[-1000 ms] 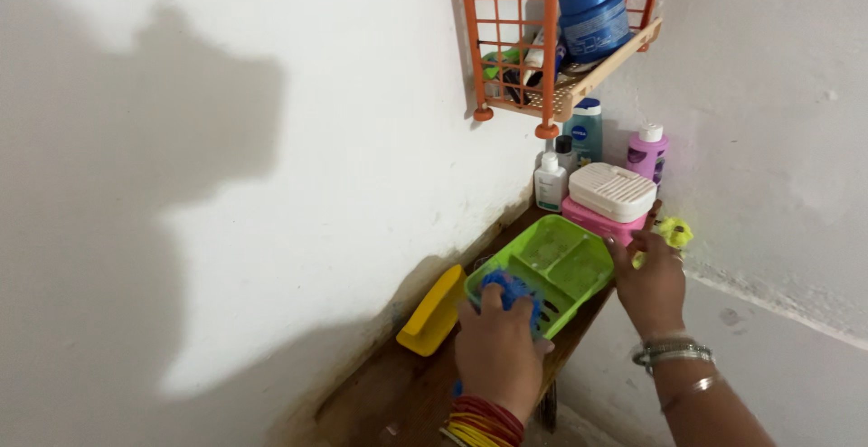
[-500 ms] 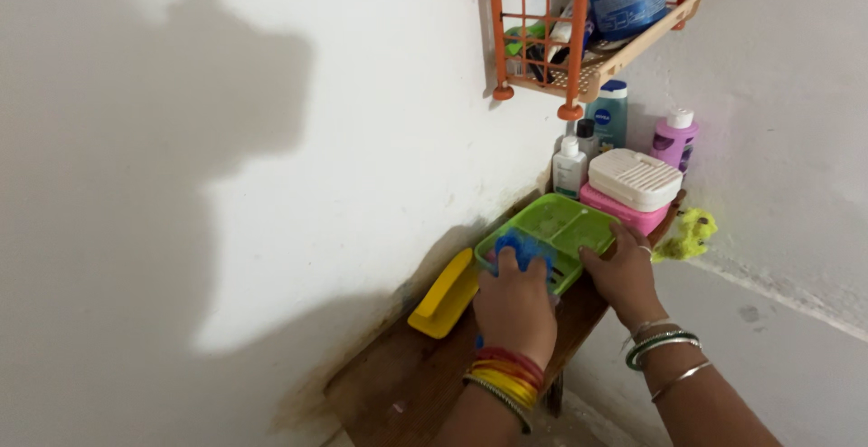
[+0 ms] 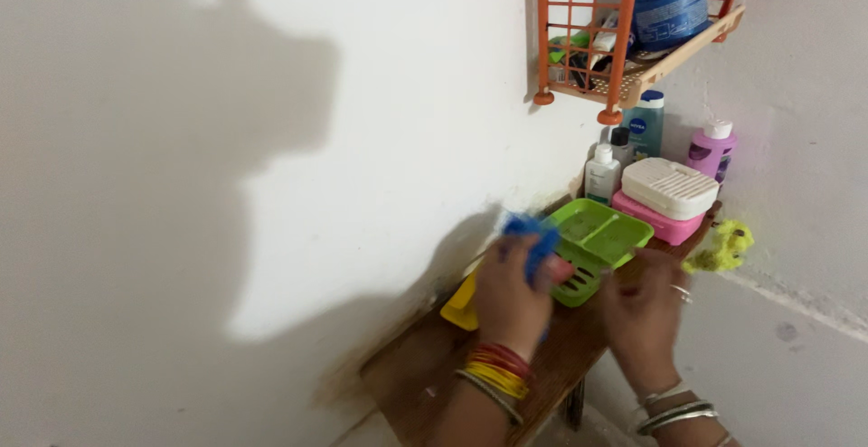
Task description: The person cleans various bathroom items using a blue scrubber. They wipe a pink bottle, a green bottle, a white soap dish, and a green soap dish, rinsing the scrubber under a tap between items. The person also fills a small white bowl with water from the tap.
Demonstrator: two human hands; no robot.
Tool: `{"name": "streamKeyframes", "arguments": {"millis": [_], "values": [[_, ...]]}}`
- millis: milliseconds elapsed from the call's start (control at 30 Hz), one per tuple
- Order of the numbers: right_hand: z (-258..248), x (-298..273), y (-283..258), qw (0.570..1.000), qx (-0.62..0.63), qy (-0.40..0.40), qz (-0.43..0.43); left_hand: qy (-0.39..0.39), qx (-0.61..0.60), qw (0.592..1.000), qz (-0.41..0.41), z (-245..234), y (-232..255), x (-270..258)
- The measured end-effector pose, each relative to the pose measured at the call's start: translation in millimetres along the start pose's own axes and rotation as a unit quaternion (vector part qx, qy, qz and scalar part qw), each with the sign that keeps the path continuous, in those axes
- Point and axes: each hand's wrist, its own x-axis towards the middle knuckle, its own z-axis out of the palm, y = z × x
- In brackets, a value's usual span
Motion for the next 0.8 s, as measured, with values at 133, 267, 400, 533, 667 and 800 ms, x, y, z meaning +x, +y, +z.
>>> {"name": "streamKeyframes", "arguments": {"millis": [133,267,400,533,667,800], "values": [[1,0,-57,0.973,0.036,-0.185,-0.132,0.054,0.012,0.998,0.011,-57,-21,26],[30,0,-97,0.898,-0.167,-0.290,-0.284,-0.064,-0.001,0.998,0.000,-117,-16,29],[61,3,-111,0.845,-0.270,-0.372,-0.272,-0.066,0.005,0.998,0.001,-137,-10,15],[64,-1,-116,0.868,-0.228,-0.344,-0.275,-0.083,0.015,0.995,-0.058,-148,-17,5],[47,-25,-115,0.884,-0.138,-0.344,-0.286,-0.056,-0.007,0.997,-0.046,-158,-31,3],[9,-25,-95,0.885,-0.053,-0.407,-0.221,-0.062,0.036,0.995,-0.068,-149,-39,-3]]}}
